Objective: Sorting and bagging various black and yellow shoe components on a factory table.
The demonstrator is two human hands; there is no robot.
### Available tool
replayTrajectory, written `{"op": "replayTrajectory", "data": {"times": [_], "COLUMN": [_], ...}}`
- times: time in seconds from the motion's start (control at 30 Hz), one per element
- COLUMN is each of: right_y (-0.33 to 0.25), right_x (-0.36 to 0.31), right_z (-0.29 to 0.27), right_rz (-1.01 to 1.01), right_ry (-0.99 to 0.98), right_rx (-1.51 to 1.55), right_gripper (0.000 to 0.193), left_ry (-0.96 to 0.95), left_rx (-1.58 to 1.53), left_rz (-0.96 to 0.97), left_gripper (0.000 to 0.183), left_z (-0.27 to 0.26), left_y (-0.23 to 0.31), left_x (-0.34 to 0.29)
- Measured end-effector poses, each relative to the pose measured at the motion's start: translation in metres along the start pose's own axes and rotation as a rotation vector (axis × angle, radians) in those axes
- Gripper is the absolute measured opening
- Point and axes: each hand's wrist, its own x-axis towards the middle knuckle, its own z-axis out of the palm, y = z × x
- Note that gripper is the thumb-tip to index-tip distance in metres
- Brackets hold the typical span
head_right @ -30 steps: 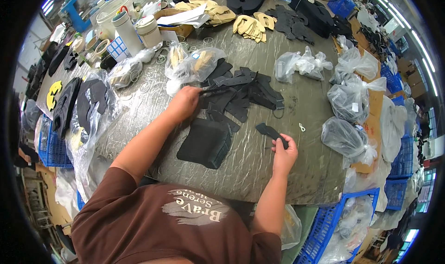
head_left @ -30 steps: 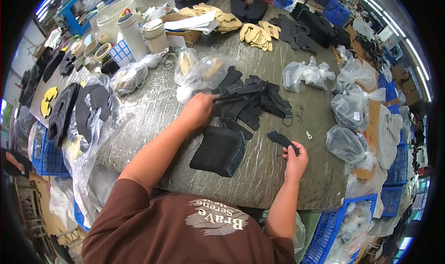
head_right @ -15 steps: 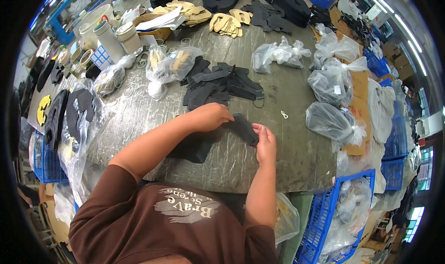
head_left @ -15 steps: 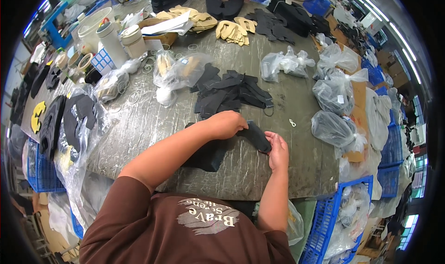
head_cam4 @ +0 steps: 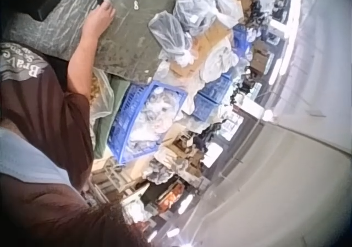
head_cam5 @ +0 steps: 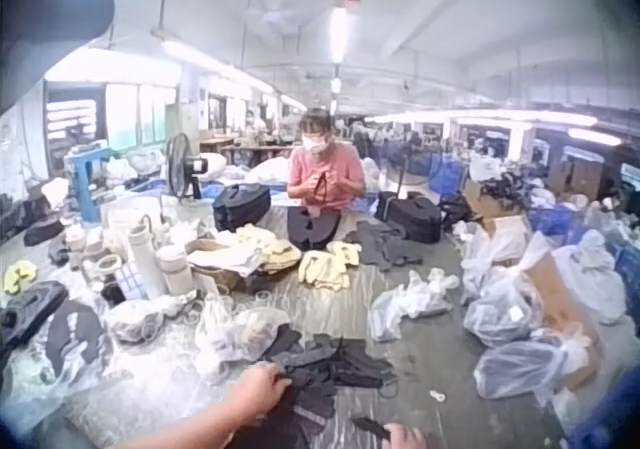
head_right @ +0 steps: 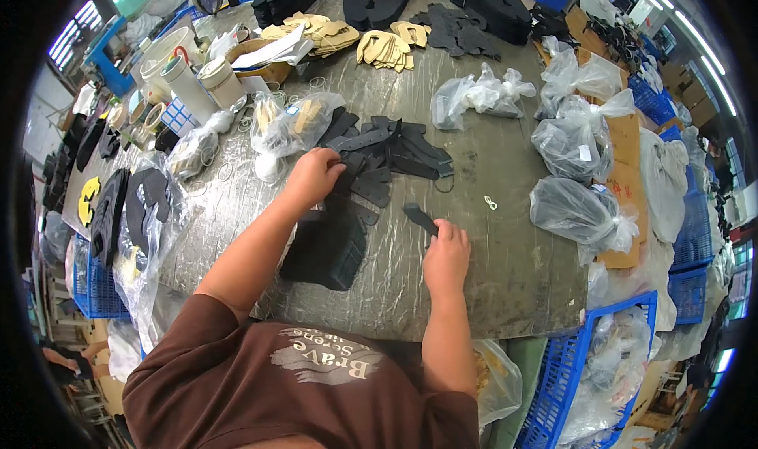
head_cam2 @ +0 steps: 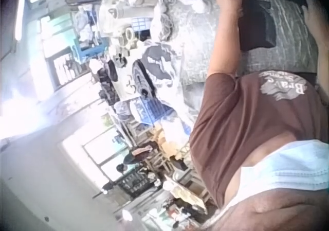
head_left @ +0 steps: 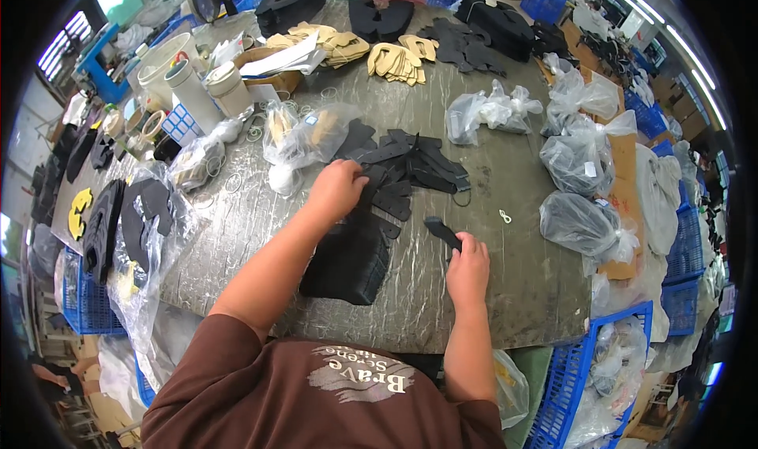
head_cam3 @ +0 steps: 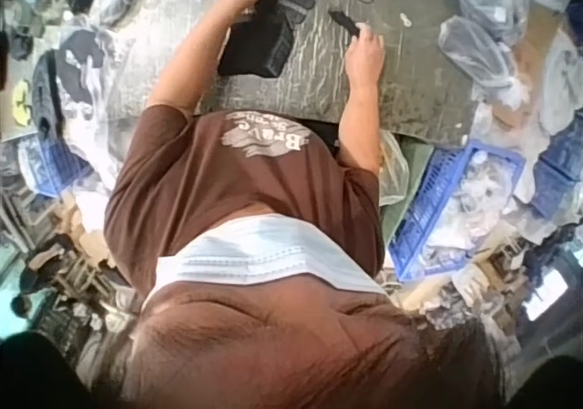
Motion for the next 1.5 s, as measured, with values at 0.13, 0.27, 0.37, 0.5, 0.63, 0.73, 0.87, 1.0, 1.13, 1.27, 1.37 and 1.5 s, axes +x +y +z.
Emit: {"op": "replayTrajectory", "data": {"times": [0.13,0.27,0.37,0.5,0.63,0.73,0.87,1.0,1.13,1.27,1.37,1.5], "right_y": [-0.007,-0.006,-0.003,-0.004,0.005,-0.004,0.005,-0.002,-0.002,-0.004,0.003,-0.003], "right_x": [0.001,-0.001,-0.001,0.0,-0.002,0.003,0.015,0.032,0.031,0.018,0.011,0.004], "right_z": [0.008,0.012,0.015,0.016,0.02,0.013,0.008,-0.003,-0.014,-0.026,-0.028,-0.02], "right_rz": [-0.01,-0.039,-0.042,0.074,0.273,0.359,0.435,0.543,0.099,0.06,-0.072,-0.099], "right_ry": [-0.029,0.005,0.044,0.102,0.172,0.088,-0.002,-0.159,-0.419,-0.338,-0.219,-0.168], "right_rx": [0.008,0.001,0.058,0.164,0.585,0.693,0.71,0.905,0.687,0.248,0.065,-0.09], "right_gripper": [0.027,0.026,0.024,0.02,0.016,0.021,0.024,0.03,0.031,0.028,0.027,0.029], "left_ry": [-0.147,-0.23,-0.266,-0.288,-0.216,-0.097,-0.172,-0.49,-0.543,-0.323,-0.394,-0.561], "left_rx": [0.203,0.228,0.057,-0.042,-0.295,-0.377,-0.25,0.014,0.028,-0.076,0.106,0.144], "left_rz": [0.013,-0.111,-0.156,-0.19,-0.25,-0.19,0.393,0.765,0.734,0.849,0.787,0.648], "left_gripper": [0.041,0.054,0.052,0.053,0.043,0.03,0.029,0.028,0.032,0.039,0.043,0.046], "left_z": [-0.004,-0.001,-0.004,-0.008,-0.003,-0.004,-0.018,-0.006,0.027,0.045,0.06,0.078], "left_y": [0.007,0.01,-0.001,-0.014,-0.036,-0.039,0.007,0.059,0.087,0.084,0.081,0.076], "left_x": [-0.007,-0.003,0.005,0.009,0.011,0.01,0.009,0.0,-0.018,-0.028,-0.03,-0.035]}}
